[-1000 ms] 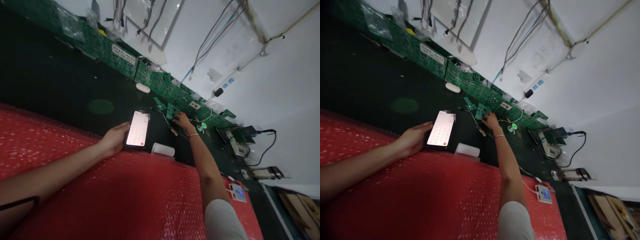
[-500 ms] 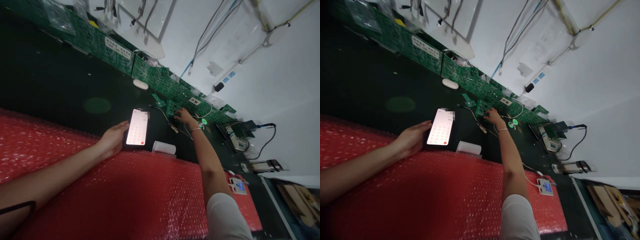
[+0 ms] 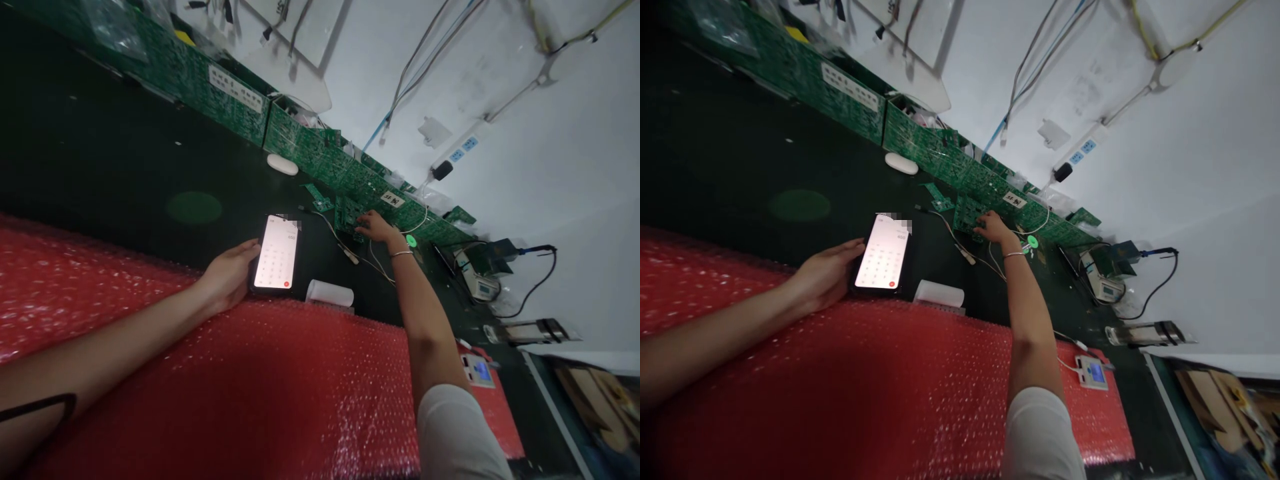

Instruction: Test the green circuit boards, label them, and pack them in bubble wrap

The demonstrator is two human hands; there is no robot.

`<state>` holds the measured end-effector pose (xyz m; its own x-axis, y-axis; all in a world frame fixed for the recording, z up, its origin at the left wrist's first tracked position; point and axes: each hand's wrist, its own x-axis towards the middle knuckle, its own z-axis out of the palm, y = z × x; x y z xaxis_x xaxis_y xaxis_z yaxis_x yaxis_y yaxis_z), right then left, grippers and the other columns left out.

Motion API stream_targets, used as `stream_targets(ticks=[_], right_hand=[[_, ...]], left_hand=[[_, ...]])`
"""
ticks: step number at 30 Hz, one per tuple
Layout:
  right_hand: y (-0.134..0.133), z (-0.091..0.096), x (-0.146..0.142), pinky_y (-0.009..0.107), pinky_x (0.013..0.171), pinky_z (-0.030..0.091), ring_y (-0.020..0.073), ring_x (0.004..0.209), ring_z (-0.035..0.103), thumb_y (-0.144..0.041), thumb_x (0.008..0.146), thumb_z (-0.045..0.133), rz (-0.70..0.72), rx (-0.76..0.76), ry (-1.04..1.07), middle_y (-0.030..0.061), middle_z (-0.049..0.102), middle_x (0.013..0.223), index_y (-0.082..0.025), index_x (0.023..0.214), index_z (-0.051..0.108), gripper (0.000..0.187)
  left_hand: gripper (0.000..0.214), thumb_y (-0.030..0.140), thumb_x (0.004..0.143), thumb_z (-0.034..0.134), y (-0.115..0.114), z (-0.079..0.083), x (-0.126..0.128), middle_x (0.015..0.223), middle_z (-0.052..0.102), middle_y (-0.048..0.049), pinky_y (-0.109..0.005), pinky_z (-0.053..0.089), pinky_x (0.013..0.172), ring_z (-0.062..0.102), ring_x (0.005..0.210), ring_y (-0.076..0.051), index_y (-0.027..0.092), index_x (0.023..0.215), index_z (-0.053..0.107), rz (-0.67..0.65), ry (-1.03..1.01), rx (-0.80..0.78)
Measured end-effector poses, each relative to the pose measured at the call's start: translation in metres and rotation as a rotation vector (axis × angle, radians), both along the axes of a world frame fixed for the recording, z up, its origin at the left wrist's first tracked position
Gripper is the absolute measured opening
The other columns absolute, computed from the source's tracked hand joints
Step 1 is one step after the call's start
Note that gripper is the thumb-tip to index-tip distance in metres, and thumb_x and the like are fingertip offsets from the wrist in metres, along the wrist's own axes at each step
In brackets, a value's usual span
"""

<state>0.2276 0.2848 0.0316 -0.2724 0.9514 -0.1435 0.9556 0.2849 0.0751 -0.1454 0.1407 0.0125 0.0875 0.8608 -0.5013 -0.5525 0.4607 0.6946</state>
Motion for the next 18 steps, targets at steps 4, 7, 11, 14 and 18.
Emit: stream_targets(ticks=[4,7,11,14,18], right_hand=[[-0.005,-0.006,-0.001,0.043,0.111,0.048,0.031,0.122,0.058,-0.028,0.096,0.069,-0.006,-0.011,-0.032,0.0198,0.066,0.124,-0.008,0.132,0.069,0.041],[-0.006,-0.013,-0.002,0.044,0.109,0.049,0.0314,0.118,0.059,-0.029,0.094,0.07,-0.018,-0.004,-0.022,0.0203,0.064,0.126,-0.009,0.133,0.068,0.044],[-0.004,-0.018,-0.003,0.045,0.108,0.049,0.0318,0.116,0.06,-0.03,0.093,0.07,-0.013,-0.002,-0.012,0.0204,0.064,0.125,-0.01,0.131,0.069,0.043],[-0.002,-0.019,-0.005,0.046,0.107,0.049,0.0327,0.117,0.06,-0.03,0.091,0.073,0.007,0.007,0.0,0.0201,0.065,0.123,-0.01,0.128,0.07,0.042],[-0.001,-0.02,-0.012,0.046,0.105,0.05,0.0314,0.114,0.061,-0.029,0.092,0.071,0.007,0.001,0.015,0.0192,0.066,0.122,-0.01,0.127,0.07,0.04]], left_hand=[[0.017,0.009,0.098,0.056,0.0,0.002,0.001,0.105,0.079,-0.0115,-0.026,0.06,0.072,0.076,0.094,-0.022,0.015,0.111,0.066,0.007,0.038,-0.047],[0.017,0.01,0.095,0.058,0.001,-0.001,0.001,0.104,0.079,-0.0111,-0.029,0.062,0.077,0.076,0.098,-0.025,0.017,0.107,0.068,0.026,0.04,-0.047],[0.019,0.009,0.094,0.059,0.002,-0.004,0.001,0.106,0.078,-0.0108,-0.027,0.061,0.074,0.076,0.1,-0.023,0.016,0.109,0.068,0.032,0.039,-0.04],[0.023,0.01,0.096,0.057,0.002,-0.003,0.001,0.11,0.078,-0.0115,-0.026,0.061,0.072,0.076,0.102,-0.023,0.015,0.116,0.067,0.027,0.059,-0.049],[0.019,0.011,0.097,0.056,0.001,0.0,0.0,0.104,0.078,-0.0099,-0.027,0.06,0.07,0.076,0.098,-0.023,0.016,0.112,0.067,-0.001,0.046,-0.049]])
